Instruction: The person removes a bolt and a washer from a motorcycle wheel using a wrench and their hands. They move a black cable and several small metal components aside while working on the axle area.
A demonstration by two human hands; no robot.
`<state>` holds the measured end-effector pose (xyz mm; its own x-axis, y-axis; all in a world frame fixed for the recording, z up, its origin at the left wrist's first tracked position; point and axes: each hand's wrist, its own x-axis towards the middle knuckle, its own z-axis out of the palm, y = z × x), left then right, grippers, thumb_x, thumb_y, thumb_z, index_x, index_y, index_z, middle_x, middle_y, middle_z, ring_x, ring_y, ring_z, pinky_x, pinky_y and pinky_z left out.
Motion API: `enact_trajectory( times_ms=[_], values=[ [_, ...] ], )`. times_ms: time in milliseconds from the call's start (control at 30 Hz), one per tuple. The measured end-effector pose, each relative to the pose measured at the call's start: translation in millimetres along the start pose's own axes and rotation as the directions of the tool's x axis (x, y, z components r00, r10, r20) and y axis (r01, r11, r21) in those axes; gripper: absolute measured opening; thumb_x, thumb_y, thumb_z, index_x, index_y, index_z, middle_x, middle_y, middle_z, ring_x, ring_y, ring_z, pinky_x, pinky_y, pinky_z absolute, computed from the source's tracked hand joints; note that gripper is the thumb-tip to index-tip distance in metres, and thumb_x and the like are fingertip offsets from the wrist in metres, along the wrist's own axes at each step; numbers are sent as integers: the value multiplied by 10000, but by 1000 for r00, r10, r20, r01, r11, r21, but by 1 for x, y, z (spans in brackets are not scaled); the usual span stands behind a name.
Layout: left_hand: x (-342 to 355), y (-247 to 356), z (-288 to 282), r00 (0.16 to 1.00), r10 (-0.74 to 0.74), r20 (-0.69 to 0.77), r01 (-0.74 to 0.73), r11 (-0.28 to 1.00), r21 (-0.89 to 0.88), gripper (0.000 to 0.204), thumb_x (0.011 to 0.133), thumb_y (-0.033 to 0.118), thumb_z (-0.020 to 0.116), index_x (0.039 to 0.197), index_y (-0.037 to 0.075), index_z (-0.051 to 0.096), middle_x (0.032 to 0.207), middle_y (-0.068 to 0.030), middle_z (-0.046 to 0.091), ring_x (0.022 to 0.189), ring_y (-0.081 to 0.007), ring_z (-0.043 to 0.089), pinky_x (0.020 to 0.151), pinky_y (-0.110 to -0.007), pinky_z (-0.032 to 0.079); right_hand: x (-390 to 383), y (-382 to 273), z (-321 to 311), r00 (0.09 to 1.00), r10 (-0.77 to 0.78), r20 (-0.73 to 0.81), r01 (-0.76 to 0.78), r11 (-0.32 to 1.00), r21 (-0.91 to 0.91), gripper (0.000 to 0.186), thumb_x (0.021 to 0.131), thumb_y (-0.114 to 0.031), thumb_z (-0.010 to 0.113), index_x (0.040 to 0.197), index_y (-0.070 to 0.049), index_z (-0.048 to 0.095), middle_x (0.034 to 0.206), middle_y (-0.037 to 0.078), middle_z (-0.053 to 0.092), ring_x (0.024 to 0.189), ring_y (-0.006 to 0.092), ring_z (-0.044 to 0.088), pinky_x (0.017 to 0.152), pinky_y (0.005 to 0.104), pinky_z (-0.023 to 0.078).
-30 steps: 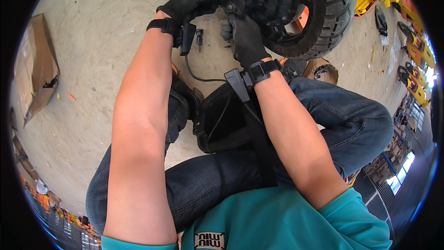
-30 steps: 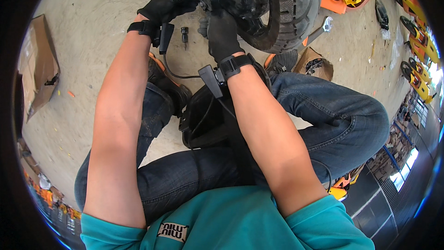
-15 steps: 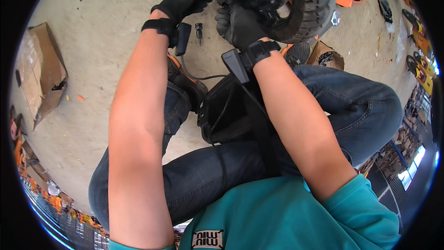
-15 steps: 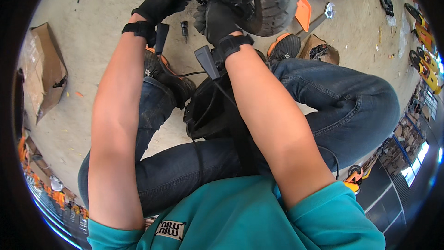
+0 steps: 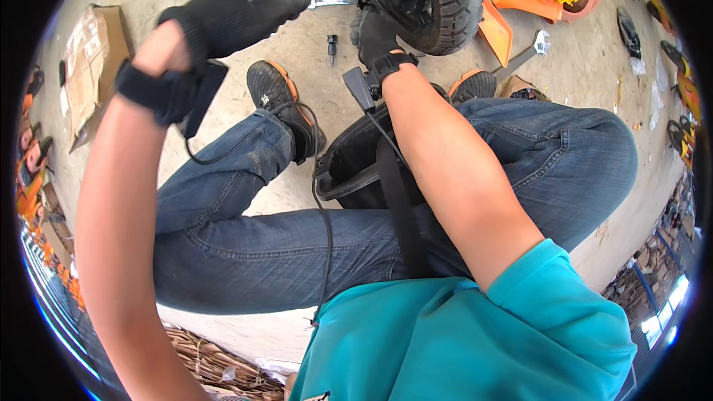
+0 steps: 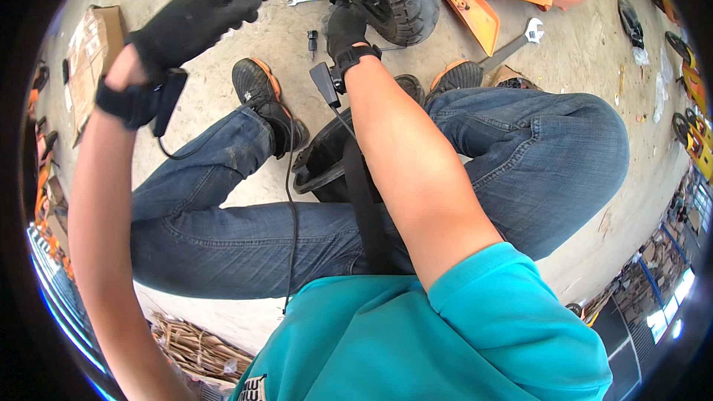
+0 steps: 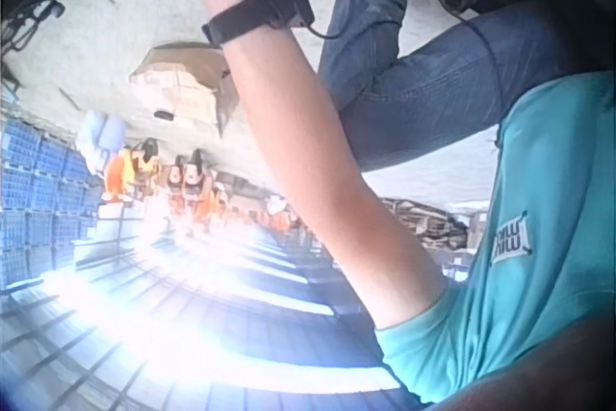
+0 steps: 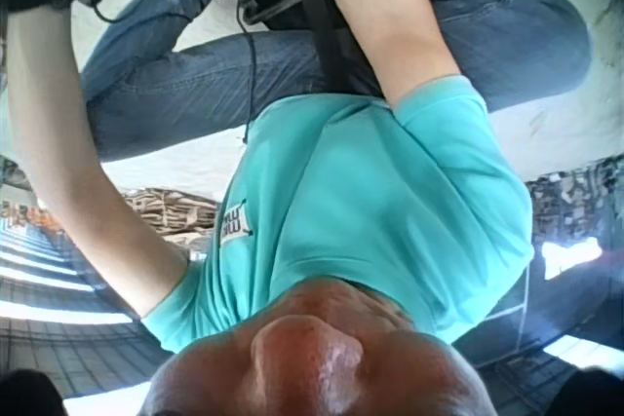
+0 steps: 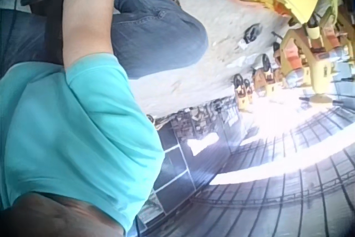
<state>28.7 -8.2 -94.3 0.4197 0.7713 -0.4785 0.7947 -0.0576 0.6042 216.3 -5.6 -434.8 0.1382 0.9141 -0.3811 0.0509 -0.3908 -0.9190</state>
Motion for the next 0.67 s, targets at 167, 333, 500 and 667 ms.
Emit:
enact_trajectory(
  times_ms=[167, 333, 500, 667],
  values=[
    [-69, 125, -53, 910, -407, -83, 385, 900, -203, 274, 917, 172, 512, 1177, 97, 555, 979, -104, 623, 803, -154, 587, 688, -286, 503, -46, -97, -6, 660, 526, 536, -748, 392, 536, 265, 889, -393, 476, 769, -159, 509, 636, 22, 497, 542, 169, 468, 468, 324, 387],
    [-91, 71, -33, 819, 417, -395, -256, 881, 398, 181, 880, 123, 534, 1012, 19, 601, 800, -98, 606, 658, -167, 558, 629, -279, 459, -50, -107, -10, 666, 503, 551, -745, 409, 528, 212, 888, -353, 553, 822, -156, 506, 633, -17, 454, 547, 117, 454, 452, 273, 391],
    [-73, 66, -31, 806, 497, -323, -248, 777, 578, 149, 860, 90, 548, 977, 14, 602, 809, -99, 597, 651, -218, 563, 610, -294, 458, -37, -90, -12, 782, 461, 419, -607, 411, 681, 83, 902, -178, 556, 872, -103, 535, 691, 14, 506, 577, 152, 485, 536, 298, 450],
    [-69, 84, -41, 911, 140, -389, 9, 934, 357, 262, 892, 213, 548, 1090, 45, 583, 824, -85, 613, 686, -162, 558, 651, -289, 469, -46, -100, 13, 858, 331, 393, -513, 606, 608, 129, 899, -232, 541, 918, -104, 544, 686, 31, 540, 549, 155, 513, 503, 308, 465]
  ],
)
